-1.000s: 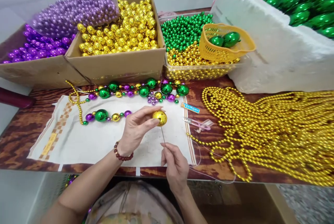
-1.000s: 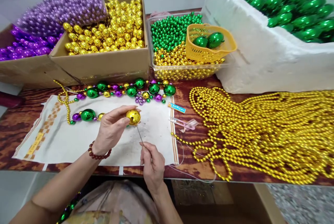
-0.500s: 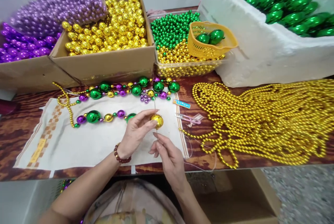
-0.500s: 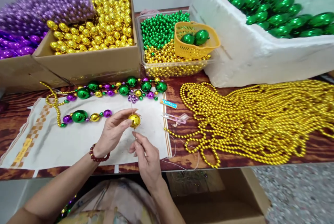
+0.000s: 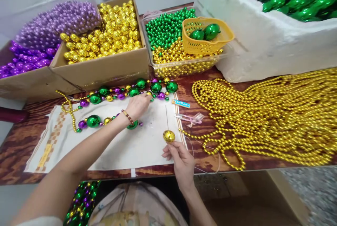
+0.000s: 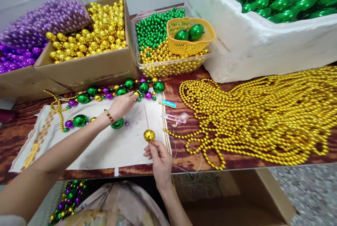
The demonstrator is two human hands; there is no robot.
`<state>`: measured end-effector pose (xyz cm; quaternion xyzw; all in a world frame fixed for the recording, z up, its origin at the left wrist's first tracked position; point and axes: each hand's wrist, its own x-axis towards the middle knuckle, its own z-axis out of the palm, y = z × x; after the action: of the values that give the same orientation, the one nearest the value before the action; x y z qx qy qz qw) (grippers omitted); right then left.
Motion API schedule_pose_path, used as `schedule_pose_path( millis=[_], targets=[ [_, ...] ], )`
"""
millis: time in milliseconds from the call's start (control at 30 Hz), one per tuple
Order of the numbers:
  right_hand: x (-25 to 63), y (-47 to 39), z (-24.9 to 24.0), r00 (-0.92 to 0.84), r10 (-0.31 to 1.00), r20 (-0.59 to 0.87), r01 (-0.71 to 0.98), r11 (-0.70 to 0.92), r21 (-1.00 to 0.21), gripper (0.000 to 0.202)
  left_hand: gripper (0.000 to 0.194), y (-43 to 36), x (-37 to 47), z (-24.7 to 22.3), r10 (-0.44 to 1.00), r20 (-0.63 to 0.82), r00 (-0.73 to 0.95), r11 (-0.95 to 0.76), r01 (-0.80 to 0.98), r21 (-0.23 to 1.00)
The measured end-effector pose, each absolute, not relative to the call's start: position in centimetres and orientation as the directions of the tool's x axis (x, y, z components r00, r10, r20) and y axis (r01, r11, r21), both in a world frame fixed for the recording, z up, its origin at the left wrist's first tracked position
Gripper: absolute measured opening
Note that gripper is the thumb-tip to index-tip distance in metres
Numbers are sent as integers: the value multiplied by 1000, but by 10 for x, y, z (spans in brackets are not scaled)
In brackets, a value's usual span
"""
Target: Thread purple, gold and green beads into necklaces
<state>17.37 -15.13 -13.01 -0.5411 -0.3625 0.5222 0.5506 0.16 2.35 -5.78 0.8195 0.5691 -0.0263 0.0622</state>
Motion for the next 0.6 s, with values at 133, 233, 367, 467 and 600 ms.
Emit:
schedule_pose_path(
  millis=[133,233,367,467,600],
  targets=[
    [171,-155,-135,202,967,-153,-200,-113,-973,20,31,46,12,-63,888,-184,422,-444,890,-99],
    [172,-156,-137,201,968,-151,-196,-111,-974,20,32,50,16,-71,868,-203,454,-479,872,-99],
    [174,-155,-137,198,969,-148,-176,-114,-978,21,31,51,16,-73,870,-193,454,-474,877,-73],
    [174,-154,-136,193,972,-136,-167,-104,-980,21,14,48,10,-66,910,-82,406,-377,895,237],
    [175,-152,-131,184,976,-112,-154,-84,-984,20,15,31,-1,-54,951,-141,275,64,273,960]
  ],
)
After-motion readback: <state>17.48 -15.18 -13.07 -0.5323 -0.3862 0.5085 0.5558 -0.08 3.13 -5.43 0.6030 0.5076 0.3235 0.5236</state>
